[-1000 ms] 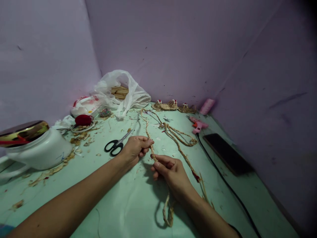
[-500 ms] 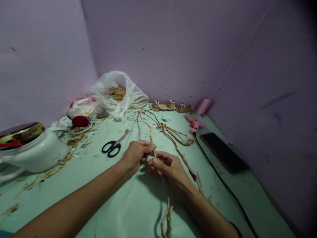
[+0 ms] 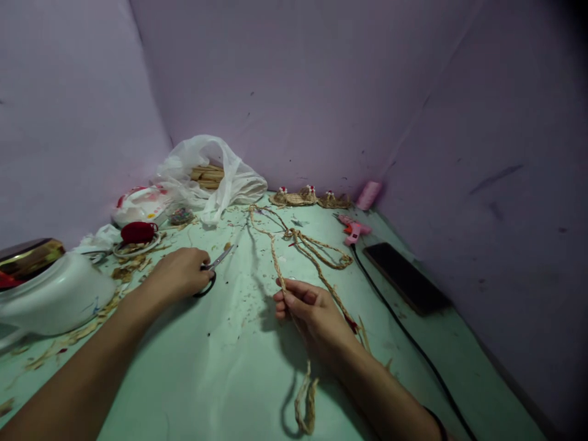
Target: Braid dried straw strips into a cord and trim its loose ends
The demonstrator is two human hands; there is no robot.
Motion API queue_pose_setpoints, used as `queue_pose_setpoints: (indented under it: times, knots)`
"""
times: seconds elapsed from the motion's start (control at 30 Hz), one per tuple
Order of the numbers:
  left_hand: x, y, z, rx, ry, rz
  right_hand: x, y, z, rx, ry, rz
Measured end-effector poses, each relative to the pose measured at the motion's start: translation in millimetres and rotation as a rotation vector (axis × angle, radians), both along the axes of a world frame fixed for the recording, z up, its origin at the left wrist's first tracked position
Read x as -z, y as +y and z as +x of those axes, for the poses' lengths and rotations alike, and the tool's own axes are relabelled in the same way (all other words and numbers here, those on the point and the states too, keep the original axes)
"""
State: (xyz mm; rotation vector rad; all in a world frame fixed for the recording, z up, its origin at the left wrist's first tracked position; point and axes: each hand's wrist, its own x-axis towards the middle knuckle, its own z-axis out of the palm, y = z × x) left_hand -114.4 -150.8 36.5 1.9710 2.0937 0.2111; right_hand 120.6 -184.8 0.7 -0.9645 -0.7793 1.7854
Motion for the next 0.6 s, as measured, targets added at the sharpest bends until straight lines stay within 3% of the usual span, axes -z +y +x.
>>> queue_pose_setpoints:
  times: [0.13,0.33,0.47,0.6]
  knots:
    - [4.3,-0.7,3.3,-0.015,0.298,-0.156,-0.9,-1.0,-0.8,0.007,0.002,-0.015]
    - [-1.3,-7.5,9.3,-0.056,0.368,-0.132,0.0,0.8,0.8,0.029,-0.072,-0.107]
    - [-3.7,-4.5,0.9,-0.086,0.132,-0.028,-2.5,2.5,3.2,0.048,-0.096,-0.095]
    - [-4.8,-0.1,-2.5,-0.077,-0.299,-0.103,-5.4,5.7,6.2,0.094,-0.129,-0.08]
